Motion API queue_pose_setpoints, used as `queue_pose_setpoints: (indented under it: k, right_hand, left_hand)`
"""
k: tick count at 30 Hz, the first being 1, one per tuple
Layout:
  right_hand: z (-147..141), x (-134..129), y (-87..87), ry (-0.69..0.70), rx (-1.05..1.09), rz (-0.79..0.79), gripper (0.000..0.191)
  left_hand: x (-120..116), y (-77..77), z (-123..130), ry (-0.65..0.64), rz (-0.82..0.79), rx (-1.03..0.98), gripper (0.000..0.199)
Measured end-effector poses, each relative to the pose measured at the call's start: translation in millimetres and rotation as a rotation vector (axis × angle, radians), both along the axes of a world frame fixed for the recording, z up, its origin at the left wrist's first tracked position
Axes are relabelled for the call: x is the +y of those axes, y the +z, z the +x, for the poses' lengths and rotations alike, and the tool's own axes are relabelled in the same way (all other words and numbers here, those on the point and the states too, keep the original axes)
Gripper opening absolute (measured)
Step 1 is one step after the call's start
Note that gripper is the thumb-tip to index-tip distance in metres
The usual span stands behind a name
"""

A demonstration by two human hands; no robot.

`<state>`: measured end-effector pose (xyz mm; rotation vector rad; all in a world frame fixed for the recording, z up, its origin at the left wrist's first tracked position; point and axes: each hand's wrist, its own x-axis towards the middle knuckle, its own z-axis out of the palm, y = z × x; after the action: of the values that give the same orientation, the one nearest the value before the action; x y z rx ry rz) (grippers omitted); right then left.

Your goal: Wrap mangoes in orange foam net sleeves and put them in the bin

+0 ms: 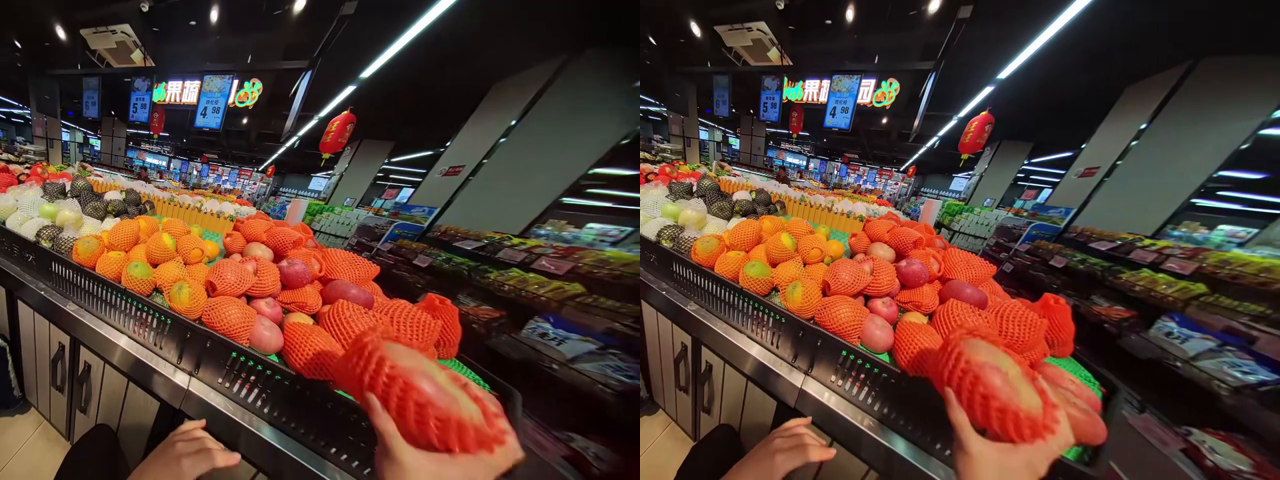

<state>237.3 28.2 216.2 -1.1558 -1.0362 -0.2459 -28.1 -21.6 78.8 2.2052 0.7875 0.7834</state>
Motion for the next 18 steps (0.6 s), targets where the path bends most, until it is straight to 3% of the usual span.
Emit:
queue_pose_setpoints:
  k: [2, 4, 8, 11, 15, 16, 18]
  right_hand:
    - [5.8, 17.4, 44.3, -0.061, -0.216, -0.103, 0.11]
    - [6.6, 41.0, 72.3, -0.104, -0.524, -0.283, 0.09]
    - [-4.8, 86.9, 91.4, -0.321, -1.07, -0.824, 0.077]
    - [-21.6, 112.2, 98.9, -0.307, -1.079, -1.074, 0.082]
    - [-29.5, 118.3, 111.0, -0.199, -0.995, -1.162, 0.087]
    - [-23.9, 110.4, 110.2, -0.198, -0.98, -1.108, 0.084]
    - [-2.0, 81.2, 99.4, -0.219, -0.954, -0.827, 0.075]
  left_hand:
    - [1.9, 2.6, -6.9, 0.078, 0.01, -0.042, 0.051]
    - [3.1, 3.1, -9.5, 0.116, 0.003, -0.08, 0.055]
    - [-0.2, 12.5, -7.8, 0.058, -0.169, -0.003, 0.055]
    - [-3.7, 23.7, -8.2, 0.074, -0.274, 0.057, 0.057]
    - [-4.6, 30.4, -16.4, 0.101, -0.286, 0.072, 0.066]
    - [-4.3, 30.8, -19.3, 0.109, -0.29, 0.077, 0.068]
    - [-2.9, 29.8, -25.1, 0.123, -0.304, 0.083, 0.071]
